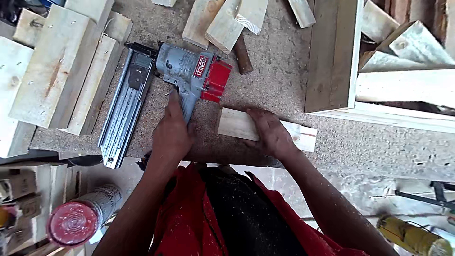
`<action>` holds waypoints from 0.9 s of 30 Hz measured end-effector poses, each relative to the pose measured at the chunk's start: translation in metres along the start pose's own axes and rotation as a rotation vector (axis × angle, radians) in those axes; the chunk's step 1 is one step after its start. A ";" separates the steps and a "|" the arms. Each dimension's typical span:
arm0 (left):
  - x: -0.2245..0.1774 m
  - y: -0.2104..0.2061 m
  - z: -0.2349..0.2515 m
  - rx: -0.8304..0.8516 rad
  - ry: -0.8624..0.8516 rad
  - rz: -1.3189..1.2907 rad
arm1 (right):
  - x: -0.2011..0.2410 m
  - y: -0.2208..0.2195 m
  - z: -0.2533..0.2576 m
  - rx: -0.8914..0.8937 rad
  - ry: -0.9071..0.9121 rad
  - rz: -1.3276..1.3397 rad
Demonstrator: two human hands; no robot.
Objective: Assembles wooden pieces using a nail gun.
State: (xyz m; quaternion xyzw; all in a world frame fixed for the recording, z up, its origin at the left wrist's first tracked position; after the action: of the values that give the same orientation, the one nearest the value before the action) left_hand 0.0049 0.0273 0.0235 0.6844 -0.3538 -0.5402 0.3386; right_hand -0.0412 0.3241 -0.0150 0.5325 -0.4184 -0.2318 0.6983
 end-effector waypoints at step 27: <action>-0.078 0.075 -0.117 0.375 -0.090 -0.742 | -0.011 0.004 -0.005 0.023 -0.052 0.107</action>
State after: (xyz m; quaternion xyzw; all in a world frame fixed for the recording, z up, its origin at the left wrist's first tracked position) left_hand 0.0972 0.0644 0.1477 0.7908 -0.1900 -0.5814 -0.0252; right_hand -0.0435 0.3364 -0.0155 0.5113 -0.4670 -0.2032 0.6923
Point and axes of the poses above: each hand's wrist, its own z-axis towards the middle knuckle, its own y-axis out of the back of the hand, x = y × z, the point moved 2 cm from there along z, towards the middle knuckle, and after that the axes turned 11 degrees about -y, right-handed, at the moved point
